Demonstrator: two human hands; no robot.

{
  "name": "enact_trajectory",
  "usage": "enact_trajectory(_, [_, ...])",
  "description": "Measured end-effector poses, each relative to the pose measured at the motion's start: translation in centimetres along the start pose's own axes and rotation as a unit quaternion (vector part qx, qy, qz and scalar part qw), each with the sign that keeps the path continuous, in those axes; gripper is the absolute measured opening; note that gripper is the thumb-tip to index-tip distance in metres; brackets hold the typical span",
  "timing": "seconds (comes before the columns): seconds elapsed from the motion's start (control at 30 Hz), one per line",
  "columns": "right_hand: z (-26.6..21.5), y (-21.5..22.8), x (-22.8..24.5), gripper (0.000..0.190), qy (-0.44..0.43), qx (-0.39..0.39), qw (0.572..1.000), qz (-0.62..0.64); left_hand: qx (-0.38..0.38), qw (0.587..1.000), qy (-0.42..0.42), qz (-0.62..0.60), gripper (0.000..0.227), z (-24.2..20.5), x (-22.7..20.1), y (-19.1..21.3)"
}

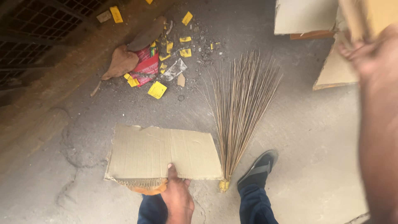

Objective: The person sweeps debris on a concrete floor using a traditional straw broom and a piece of cardboard as a dustpan. They gather small pieces of trash and sweep them into a cardboard box.

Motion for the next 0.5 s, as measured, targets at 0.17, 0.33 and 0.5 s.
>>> enact_trajectory(0.17, [2.1, 1.4, 1.5, 0.034, 0.018, -0.031, 0.999, -0.026, 0.0, 1.0, 0.01, 0.003, 0.055, -0.4, -0.2, -0.3])
enact_trajectory(0.33, [-7.5, 2.7, -6.6, 0.026, 0.028, -0.031, 0.99, -0.132, 0.019, 1.0, 0.008, -0.022, 0.057, -0.4, -0.2, -0.8])
enact_trajectory(0.5, [-22.6, 1.3, -18.9, 0.003, 0.087, 0.04, 0.854, -0.511, 0.007, 1.0, 0.013, 0.005, 0.056, 0.7, 0.3, 0.0])
Point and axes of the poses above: each hand's wrist, its own z-axis towards the middle knuckle, its own y-axis out of the back of the hand, x = y × z, the point moved 2 cm from there along z, towards the middle knuckle, and after that the axes turned 4 degrees about -z, right-handed, at the moved point
